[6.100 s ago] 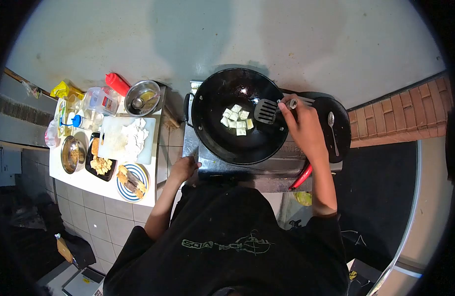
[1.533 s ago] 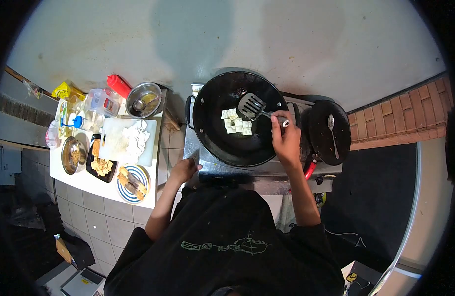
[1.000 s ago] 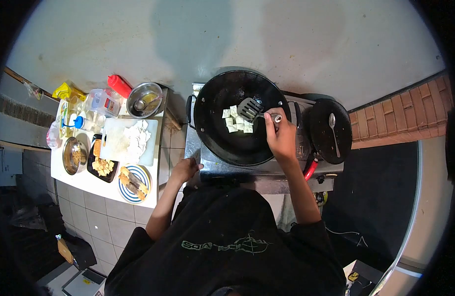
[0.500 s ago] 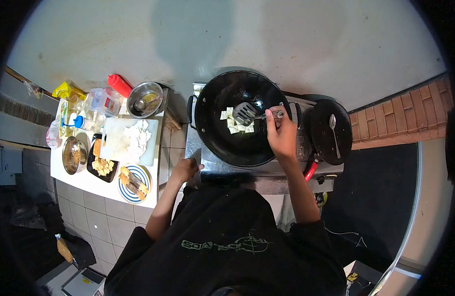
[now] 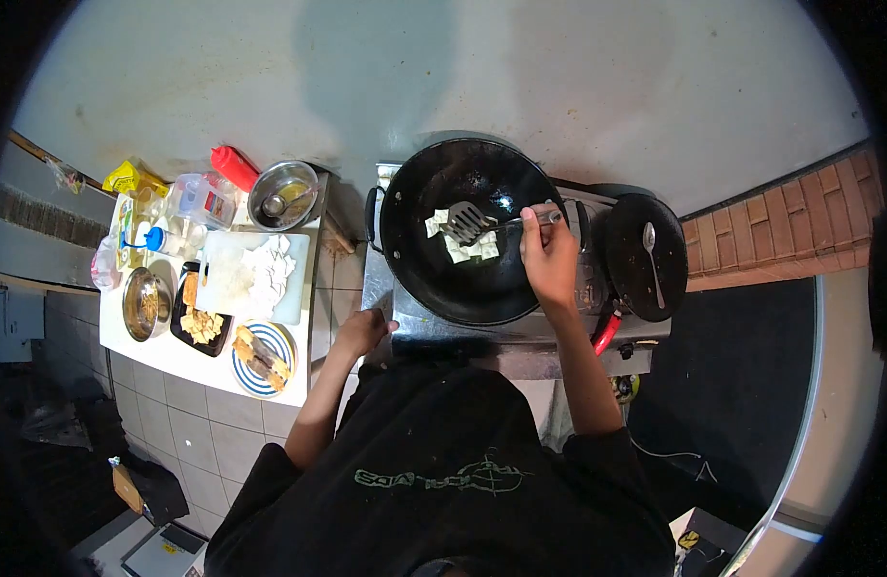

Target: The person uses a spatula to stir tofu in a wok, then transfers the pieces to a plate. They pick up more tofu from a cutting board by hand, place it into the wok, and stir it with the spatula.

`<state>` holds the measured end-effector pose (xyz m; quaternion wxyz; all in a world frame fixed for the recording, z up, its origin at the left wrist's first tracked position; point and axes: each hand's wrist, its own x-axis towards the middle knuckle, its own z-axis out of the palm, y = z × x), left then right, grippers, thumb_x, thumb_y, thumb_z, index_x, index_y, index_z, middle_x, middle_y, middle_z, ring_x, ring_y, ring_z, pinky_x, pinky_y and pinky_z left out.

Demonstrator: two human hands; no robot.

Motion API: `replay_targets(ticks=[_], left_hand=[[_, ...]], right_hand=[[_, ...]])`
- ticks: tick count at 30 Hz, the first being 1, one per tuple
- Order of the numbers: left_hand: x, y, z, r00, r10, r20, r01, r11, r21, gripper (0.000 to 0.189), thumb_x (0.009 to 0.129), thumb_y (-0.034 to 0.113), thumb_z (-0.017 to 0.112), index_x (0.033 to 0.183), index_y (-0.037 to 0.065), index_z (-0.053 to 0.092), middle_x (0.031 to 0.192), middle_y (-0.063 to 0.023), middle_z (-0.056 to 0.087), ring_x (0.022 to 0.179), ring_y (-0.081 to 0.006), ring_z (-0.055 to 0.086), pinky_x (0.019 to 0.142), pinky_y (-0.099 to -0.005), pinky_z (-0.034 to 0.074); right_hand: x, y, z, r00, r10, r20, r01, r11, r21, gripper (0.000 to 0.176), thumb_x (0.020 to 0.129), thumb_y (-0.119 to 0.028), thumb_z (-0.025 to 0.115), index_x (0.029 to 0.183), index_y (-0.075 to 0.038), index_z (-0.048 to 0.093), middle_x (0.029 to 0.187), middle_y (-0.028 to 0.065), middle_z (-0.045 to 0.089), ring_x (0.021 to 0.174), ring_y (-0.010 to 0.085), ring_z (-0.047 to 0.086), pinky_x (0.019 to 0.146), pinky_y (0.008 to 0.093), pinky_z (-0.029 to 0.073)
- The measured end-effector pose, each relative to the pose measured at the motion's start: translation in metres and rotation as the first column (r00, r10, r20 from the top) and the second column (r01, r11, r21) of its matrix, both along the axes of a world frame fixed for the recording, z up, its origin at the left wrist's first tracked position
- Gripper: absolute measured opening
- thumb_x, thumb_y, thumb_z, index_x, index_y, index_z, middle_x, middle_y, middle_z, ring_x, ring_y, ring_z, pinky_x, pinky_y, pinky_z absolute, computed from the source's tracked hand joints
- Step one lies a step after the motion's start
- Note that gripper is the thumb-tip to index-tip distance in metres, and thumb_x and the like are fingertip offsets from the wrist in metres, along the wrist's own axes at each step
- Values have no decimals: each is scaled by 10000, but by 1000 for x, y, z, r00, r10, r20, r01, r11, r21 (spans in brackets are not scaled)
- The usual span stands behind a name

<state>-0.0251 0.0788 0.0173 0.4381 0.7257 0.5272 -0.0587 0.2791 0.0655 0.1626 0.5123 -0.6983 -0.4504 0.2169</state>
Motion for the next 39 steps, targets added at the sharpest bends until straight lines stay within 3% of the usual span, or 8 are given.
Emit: replay_targets(ticks=[10,14,16,18,21,25,31,39], left_hand=[[-3,-5,-11,999,39,22,-40,998,41,535,862,537,609,919,8,668,899,-235,669,911,-402,647,784,-472,486],[-3,-5,-10,1000,24,1,-24,999,34,522,867,533,605,935,19,666,907,-227,672,931,-393,647,796,-471,485],[-1,-5,-6,1000,19,1,-19,999,32,518,869,532,602,943,24,665,914,-225,674,942,-390,646,802,-472,485],[0,-5,-3,1000,14,-14,-14,999,30,506,882,526,588,953,31,664,936,-224,675,965,-383,642,814,-476,488],[3,-6,-4,998,-20,-64,25,996,82,487,897,515,571,954,41,669,971,-222,674,981,-388,636,827,-486,489],[10,-12,7,990,-34,-136,46,995,85,440,917,478,556,971,59,678,990,-222,671,993,-404,628,844,-502,488],[21,-33,-2,979,60,-195,-25,984,175,448,956,423,506,962,17,695,995,-249,670,957,-395,659,811,-492,522],[21,-38,-9,973,117,-201,-73,975,211,327,967,350,495,1019,95,692,966,-222,673,923,-405,651,792,-512,514]], right_hand=[[10,1,-1,956,7,-294,11,998,60,209,996,-237,552,952,-33,557,598,-28,485,488,37,437,415,215,337],[17,-7,8,987,69,-144,-58,995,83,179,988,-195,558,962,-20,581,597,-10,517,515,53,465,458,243,365],[18,-12,13,977,162,141,-165,986,10,131,980,-161,557,983,-33,584,590,21,522,510,48,457,450,247,367],[18,-20,22,959,220,178,-197,971,-138,113,958,-128,570,1010,-29,575,689,97,586,561,127,545,515,300,435],[16,-23,19,840,330,430,-386,921,47,151,913,-98,597,1039,-20,568,962,193,620,833,381,609,728,405,490],[14,-33,31,809,385,443,-364,921,-135,155,898,-77,609,1040,-25,575,961,175,617,852,383,622,733,383,499],[-3,-38,30,875,289,387,-352,930,101,164,886,-55,633,1037,-29,577,927,184,619,833,378,630,712,392,500],[-41,-38,34,819,461,342,-501,865,34,152,896,-81,638,1020,-28,568,892,161,612,759,341,652,641,377,511]])
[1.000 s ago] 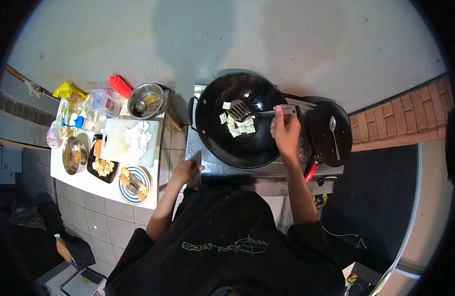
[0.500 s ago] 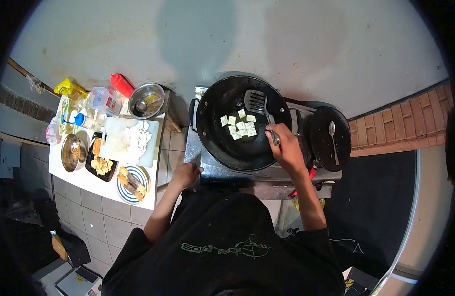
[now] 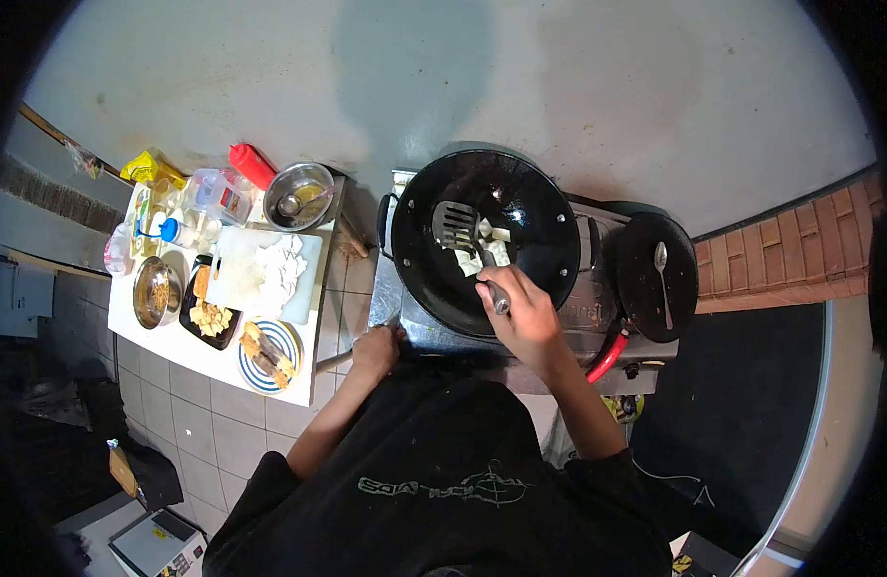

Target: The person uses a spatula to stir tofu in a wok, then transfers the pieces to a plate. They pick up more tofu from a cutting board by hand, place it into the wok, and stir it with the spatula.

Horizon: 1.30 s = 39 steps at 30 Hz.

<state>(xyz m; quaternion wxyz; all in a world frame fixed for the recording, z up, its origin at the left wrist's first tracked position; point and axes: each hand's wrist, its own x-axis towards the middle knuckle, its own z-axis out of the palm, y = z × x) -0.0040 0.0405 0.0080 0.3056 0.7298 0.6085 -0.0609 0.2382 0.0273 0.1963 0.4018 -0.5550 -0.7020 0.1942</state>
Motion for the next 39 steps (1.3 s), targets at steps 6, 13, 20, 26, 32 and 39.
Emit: replay_targets(ticks=[6,13,20,26,32,39], left_hand=[[0,2,8,1000,-10,-15,9,1000,-25,353,970,369,488,1018,80,685,969,-224,673,932,-408,647,799,-515,509],[3,2,8,999,29,-31,-30,998,-55,357,965,377,497,1014,78,685,991,-226,674,962,-400,645,815,-514,506],[1,3,7,1000,6,-16,-6,1000,-20,413,951,383,522,964,5,689,965,-227,684,921,-383,670,796,-495,526],[-1,7,4,999,-28,-44,26,998,-63,269,949,300,515,1032,114,690,986,-204,679,945,-390,649,806,-507,514],[3,8,17,999,-25,-44,23,999,-45,260,948,309,514,1035,143,694,986,-193,682,952,-391,647,805,-507,515],[2,3,6,998,32,-50,-33,999,-26,322,970,369,479,1032,141,696,990,-194,682,975,-380,643,824,-513,504]], right_hand=[[12,8,-16,997,-68,29,68,998,18,133,900,-78,628,1004,-25,565,896,168,613,773,358,646,648,388,508],[40,2,8,980,-197,16,197,980,-1,118,900,-46,601,1010,-19,569,884,175,599,795,373,615,681,393,484],[43,-16,-3,967,-255,28,253,966,59,107,894,-11,568,1000,-5,586,875,172,584,768,346,609,672,371,478],[39,-29,-14,940,-340,11,335,932,140,87,884,12,585,970,11,596,871,158,603,768,312,626,697,369,492],[48,-29,-9,934,-357,14,353,927,124,90,901,-22,594,986,7,588,901,173,630,794,326,637,695,378,489],[82,12,27,944,-289,160,299,953,-39,134,936,-153,590,954,-25,558,762,196,625,683,393,628,602,412,479]])
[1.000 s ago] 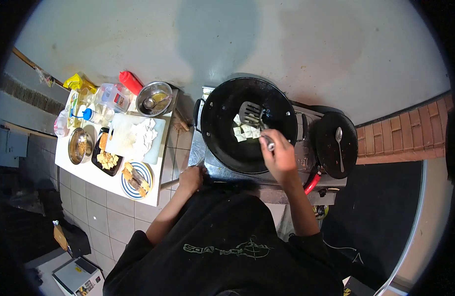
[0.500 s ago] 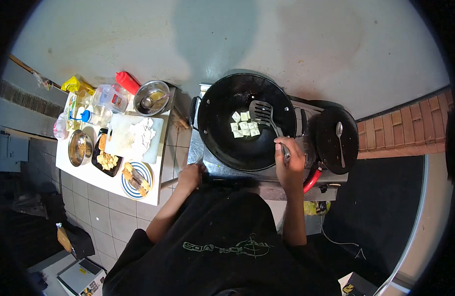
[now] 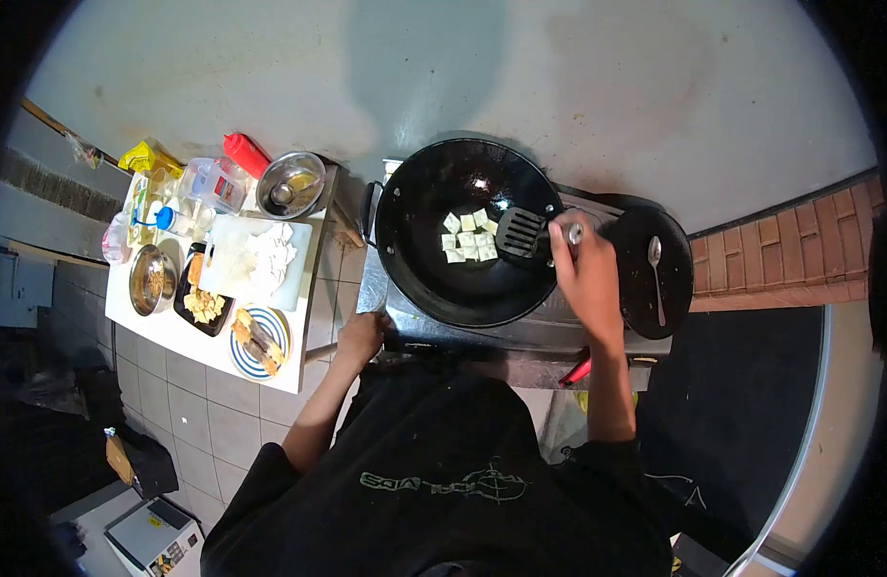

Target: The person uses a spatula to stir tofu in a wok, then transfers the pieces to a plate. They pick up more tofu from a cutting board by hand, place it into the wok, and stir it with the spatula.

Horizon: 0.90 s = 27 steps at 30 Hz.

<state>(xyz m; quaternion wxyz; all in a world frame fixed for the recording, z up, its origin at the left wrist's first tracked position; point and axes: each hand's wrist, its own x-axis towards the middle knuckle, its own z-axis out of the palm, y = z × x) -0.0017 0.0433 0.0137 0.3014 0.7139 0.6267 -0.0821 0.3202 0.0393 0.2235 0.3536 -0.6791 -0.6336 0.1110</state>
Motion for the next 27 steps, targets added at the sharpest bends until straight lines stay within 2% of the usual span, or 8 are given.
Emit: replay_targets(ticks=[3,9,12,14,15,19,26,27], left_hand=[[2,-1,8,996,60,69,-58,998,-21,378,946,377,529,978,36,691,994,-234,672,968,-409,642,817,-522,506],[7,-10,9,985,161,58,-164,986,38,377,954,399,517,952,58,678,950,-229,677,927,-419,650,782,-532,504],[8,-16,3,968,238,82,-243,968,56,379,953,406,519,934,60,674,937,-233,674,911,-427,650,769,-537,502],[10,-19,1,956,281,88,-286,957,51,370,951,399,526,938,61,675,928,-232,675,913,-429,648,766,-540,499],[11,-21,-1,944,311,109,-319,945,67,371,947,403,533,933,62,679,917,-241,670,917,-434,641,766,-540,493],[15,-25,0,915,379,140,-392,916,86,367,943,401,542,928,62,683,907,-251,665,921,-444,631,768,-542,487],[14,-20,10,953,291,87,-297,953,62,388,970,398,490,956,46,652,931,-244,670,933,-433,639,783,-533,498],[14,-20,10,963,262,60,-265,962,58,400,975,408,474,974,44,642,934,-247,670,932,-436,640,787,-534,498]], right_hand=[[8,23,7,987,49,152,-48,999,-9,163,940,-195,577,912,-39,536,694,183,610,642,395,610,557,448,454],[17,42,3,954,215,207,-209,977,-53,187,935,-224,564,888,-46,528,645,168,593,610,393,589,534,452,429],[20,45,1,956,251,151,-244,968,-59,173,924,-188,579,851,-39,528,585,151,540,499,335,520,494,400,388],[25,49,-16,973,231,-30,-231,973,-22,187,911,-146,612,800,-31,515,539,118,444,441,225,391,472,340,328],[27,51,-24,959,252,-130,-252,968,17,221,905,-127,644,766,-29,502,525,51,391,477,114,324,472,294,295],[32,53,-42,953,193,-235,-207,978,-37,283,922,-156,645,722,-24,494,545,-36,390,527,38,329,478,263,283],[32,45,-52,953,128,-274,-162,981,-107,165,936,-177,605,858,-36,640,564,-22,476,509,42,405,465,244,321],[30,41,-47,912,59,-406,-176,950,-257,156,942,-178,584,902,-47,659,589,-16,512,510,49,452,454,235,350]])
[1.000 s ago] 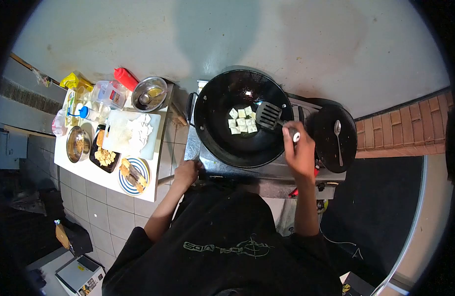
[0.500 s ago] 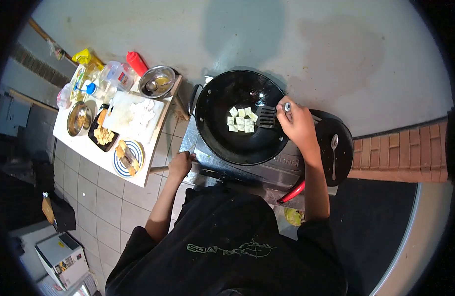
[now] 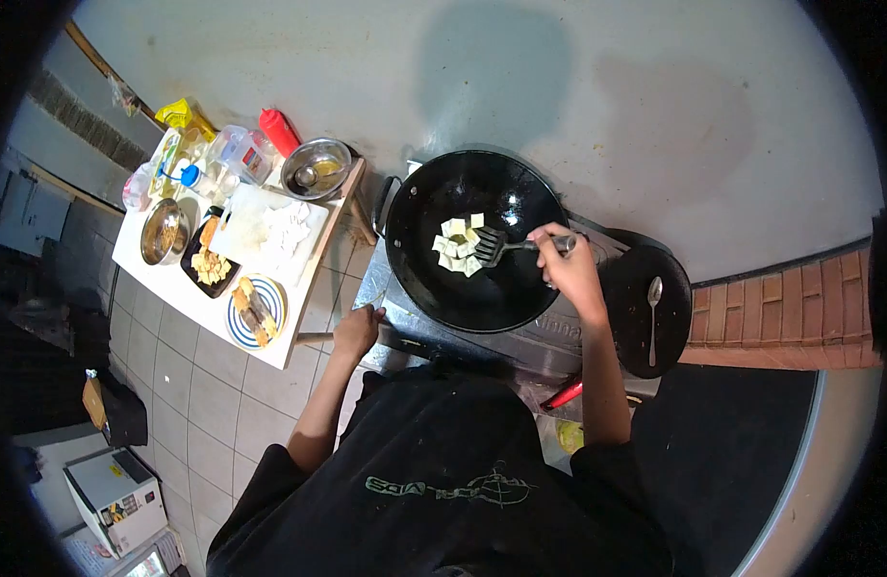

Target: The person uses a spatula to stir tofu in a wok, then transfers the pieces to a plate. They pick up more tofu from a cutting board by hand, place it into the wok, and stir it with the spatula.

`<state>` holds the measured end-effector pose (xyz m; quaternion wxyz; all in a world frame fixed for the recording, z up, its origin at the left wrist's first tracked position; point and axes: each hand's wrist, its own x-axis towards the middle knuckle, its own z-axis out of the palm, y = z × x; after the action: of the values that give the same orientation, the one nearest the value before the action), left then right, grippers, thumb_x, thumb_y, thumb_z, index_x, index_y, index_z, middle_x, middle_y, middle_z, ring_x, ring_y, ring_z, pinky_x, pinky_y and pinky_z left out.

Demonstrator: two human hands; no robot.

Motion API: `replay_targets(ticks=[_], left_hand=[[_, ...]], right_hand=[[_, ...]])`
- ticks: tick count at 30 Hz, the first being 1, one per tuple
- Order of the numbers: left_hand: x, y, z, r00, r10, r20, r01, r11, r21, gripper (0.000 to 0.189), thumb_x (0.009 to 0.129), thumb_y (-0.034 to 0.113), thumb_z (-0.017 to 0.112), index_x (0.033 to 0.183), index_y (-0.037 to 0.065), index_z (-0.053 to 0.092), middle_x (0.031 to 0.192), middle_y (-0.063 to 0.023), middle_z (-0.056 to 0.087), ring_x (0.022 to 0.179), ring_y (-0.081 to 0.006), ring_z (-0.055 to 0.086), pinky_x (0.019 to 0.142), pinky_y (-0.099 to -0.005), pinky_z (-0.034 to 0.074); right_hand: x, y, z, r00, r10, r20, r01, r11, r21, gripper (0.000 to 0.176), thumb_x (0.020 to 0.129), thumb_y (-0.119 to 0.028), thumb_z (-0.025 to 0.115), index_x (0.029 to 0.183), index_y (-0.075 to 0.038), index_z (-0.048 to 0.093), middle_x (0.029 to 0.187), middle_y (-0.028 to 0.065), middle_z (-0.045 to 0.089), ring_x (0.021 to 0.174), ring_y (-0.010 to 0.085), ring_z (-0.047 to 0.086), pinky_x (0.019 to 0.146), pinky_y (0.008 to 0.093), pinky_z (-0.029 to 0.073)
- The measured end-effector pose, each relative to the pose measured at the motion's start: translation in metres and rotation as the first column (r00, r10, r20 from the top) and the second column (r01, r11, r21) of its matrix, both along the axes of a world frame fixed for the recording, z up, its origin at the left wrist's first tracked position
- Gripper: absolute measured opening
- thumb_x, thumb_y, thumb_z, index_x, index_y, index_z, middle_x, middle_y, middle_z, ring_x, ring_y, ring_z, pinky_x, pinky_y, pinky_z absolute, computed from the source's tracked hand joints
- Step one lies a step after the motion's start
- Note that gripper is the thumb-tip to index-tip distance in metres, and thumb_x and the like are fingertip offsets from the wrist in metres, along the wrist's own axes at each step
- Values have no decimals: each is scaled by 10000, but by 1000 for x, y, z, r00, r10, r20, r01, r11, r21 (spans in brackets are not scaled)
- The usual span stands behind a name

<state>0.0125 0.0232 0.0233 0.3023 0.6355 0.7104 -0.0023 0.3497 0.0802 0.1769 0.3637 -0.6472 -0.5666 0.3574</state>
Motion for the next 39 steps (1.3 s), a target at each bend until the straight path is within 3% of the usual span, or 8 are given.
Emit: replay_targets(ticks=[1,6,9,11,20,29,34,39], left_hand=[[0,0,0,999,-32,-24,32,999,-13,414,980,419,458,993,43,631,937,-250,669,932,-438,640,790,-535,499],[-7,-2,-10,990,-106,96,109,994,-29,491,958,478,484,997,-8,547,923,-289,657,936,-461,633,785,-565,478],[-8,1,-8,990,-112,81,116,992,-46,470,940,465,529,1009,1,551,922,-284,659,938,-453,637,784,-557,486],[-8,5,-15,993,-109,43,111,993,-46,458,912,467,572,1002,17,567,901,-266,664,918,-439,646,770,-549,494],[1,-5,0,996,-80,-25,81,995,61,411,893,455,594,935,46,597,870,-202,678,854,-389,668,708,-515,517],[1,-2,5,998,-58,-5,58,998,-21,412,901,463,580,954,55,599,914,-202,677,901,-380,664,734,-516,508],[-2,0,-2,997,-78,-21,78,996,-39,430,908,481,562,972,57,604,922,-211,676,912,-392,660,740,-520,505],[-1,-1,2,994,-97,-41,96,995,-39,467,919,505,532,984,49,612,929,-227,674,914,-409,655,745,-526,505]], right_hand=[[-1,-4,2,992,-19,-123,-2,985,-175,167,947,-179,563,946,-58,678,614,-10,548,512,55,499,442,225,380],[-14,-31,2,975,-74,-208,46,989,-139,159,945,-129,540,960,-46,674,633,8,573,530,71,549,472,229,426],[-22,-49,8,1000,-7,-19,8,999,41,120,928,-83,566,972,-20,659,685,53,583,577,123,585,528,265,449],[-28,-59,14,976,88,201,-160,913,376,109,894,-22,604,991,-2,649,766,102,570,652,191,613,575,307,469],[-38,-96,31,940,66,334,-181,928,327,161,836,32,652,989,-18,666,853,104,546,735,230,626,626,348,499],[-68,-108,20,965,186,183,-221,956,191,181,859,-37,655,1040,-43,647,890,131,520,751,289,633,645,393,501],[-60,-103,15,953,46,301,-128,957,260,145,864,-32,645,1008,-47,650,878,130,549,773,297,647,649,382,502],[-50,-88,28,959,-124,255,18,924,381,90,876,-42,627,960,-12,645,810,123,599,739,275,659,649,352,503]])
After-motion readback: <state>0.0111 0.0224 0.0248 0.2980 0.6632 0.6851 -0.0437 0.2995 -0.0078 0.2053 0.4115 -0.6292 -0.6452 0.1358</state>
